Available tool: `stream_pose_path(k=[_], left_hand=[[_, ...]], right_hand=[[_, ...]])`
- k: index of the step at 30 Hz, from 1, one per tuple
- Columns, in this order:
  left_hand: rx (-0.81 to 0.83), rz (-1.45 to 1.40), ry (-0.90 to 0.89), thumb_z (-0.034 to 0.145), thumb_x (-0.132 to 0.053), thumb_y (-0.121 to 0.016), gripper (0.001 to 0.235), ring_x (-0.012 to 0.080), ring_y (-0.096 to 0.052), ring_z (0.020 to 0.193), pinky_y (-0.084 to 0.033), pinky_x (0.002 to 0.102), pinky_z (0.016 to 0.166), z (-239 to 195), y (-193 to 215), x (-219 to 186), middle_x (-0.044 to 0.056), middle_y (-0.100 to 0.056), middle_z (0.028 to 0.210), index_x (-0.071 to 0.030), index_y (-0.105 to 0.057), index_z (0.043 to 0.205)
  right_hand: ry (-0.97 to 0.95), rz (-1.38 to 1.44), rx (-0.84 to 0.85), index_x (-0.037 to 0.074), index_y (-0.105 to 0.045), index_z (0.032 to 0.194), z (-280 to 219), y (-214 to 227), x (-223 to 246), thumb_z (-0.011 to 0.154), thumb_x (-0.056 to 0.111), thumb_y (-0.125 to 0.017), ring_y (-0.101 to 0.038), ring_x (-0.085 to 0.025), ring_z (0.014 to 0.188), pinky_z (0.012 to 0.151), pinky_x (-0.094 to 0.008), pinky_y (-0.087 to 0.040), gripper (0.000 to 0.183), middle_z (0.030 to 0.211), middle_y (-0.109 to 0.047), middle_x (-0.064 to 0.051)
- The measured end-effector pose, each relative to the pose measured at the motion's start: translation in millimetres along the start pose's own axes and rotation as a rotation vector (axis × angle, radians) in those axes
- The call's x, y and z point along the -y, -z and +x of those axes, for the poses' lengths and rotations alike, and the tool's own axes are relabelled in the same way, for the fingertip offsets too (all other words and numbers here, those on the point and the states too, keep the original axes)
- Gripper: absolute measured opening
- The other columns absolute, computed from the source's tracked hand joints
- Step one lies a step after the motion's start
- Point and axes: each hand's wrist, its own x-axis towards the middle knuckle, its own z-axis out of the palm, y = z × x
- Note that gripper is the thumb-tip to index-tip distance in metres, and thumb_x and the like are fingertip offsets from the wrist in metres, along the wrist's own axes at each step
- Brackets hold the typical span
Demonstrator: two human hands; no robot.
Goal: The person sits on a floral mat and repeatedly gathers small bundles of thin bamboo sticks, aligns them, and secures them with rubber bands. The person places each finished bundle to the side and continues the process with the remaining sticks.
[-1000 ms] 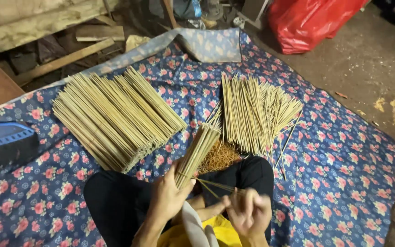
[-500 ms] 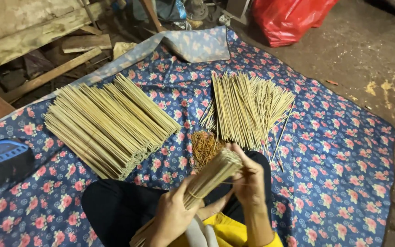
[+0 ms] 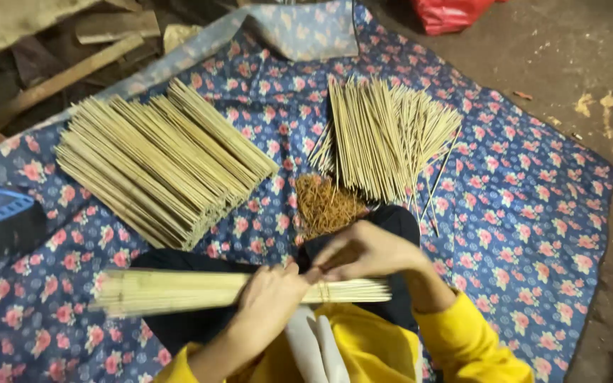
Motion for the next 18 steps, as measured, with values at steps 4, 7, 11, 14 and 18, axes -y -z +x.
stream_pose_path(k=[4, 7, 11, 14, 18], left_hand=[[0.128, 0.061, -0.003, 0.076, 0.009, -0.068, 0.03, 0.0227, -0.068, 0.059, -0.059, 0.039, 0.059, 16.3, -54.9, 17.7, 0.016, -0.073, 0.082, -0.001, -0.067, 0.105], [0.034, 0.06, 0.054, 0.083, 0.004, -0.062, 0.03, 0.0254, -0.073, 0.067, -0.06, 0.041, 0.068, 31.6, -69.1, 39.0, 0.013, -0.074, 0.081, -0.002, -0.068, 0.112], [-0.129, 0.226, 0.0, 0.087, -0.006, -0.061, 0.016, 0.0275, -0.074, 0.064, -0.058, 0.047, 0.063, 51.2, -115.9, 40.0, 0.007, -0.073, 0.075, -0.017, -0.069, 0.096], [-0.221, 0.299, -0.037, 0.086, -0.009, -0.054, 0.015, 0.0258, -0.07, 0.063, -0.053, 0.043, 0.056, 64.4, -120.5, 30.3, 0.004, -0.068, 0.067, -0.016, -0.058, 0.099], [-0.242, 0.245, -0.121, 0.096, -0.015, -0.054, 0.036, 0.029, -0.062, 0.117, -0.036, 0.059, 0.109, 69.6, -55.4, 33.9, 0.01, -0.07, 0.117, -0.022, -0.064, 0.13]], right_hand=[[-0.077, -0.454, -0.222, 0.005, -0.08, 0.086, 9.1, -4.5, -12.3, 0.064, 0.028, -0.082, -0.069, -0.017, 0.057, 0.057, -0.027, -0.058, 0.032, 0.076, -0.079, -0.005], [-0.368, -0.615, -0.118, 0.011, -0.074, 0.104, 5.9, -18.4, -46.6, 0.057, 0.063, -0.085, -0.076, -0.028, 0.083, 0.074, -0.041, -0.061, 0.071, 0.094, -0.08, -0.008], [-0.518, -0.952, -0.152, 0.022, -0.068, 0.112, 25.7, -89.0, -153.3, 0.063, 0.058, -0.084, -0.077, -0.036, 0.079, 0.069, -0.05, -0.061, 0.063, 0.082, -0.076, -0.01], [-0.542, -0.843, -0.217, 0.01, -0.07, 0.097, 40.8, -86.9, -137.2, 0.065, 0.061, -0.078, -0.075, -0.043, 0.079, 0.07, -0.055, -0.06, 0.06, 0.077, -0.074, -0.019], [-0.611, -0.669, -0.278, 0.008, -0.075, 0.096, 48.2, -74.5, -168.0, 0.066, 0.062, -0.079, -0.075, -0.042, 0.087, 0.076, -0.056, -0.06, 0.062, 0.082, -0.076, -0.018]])
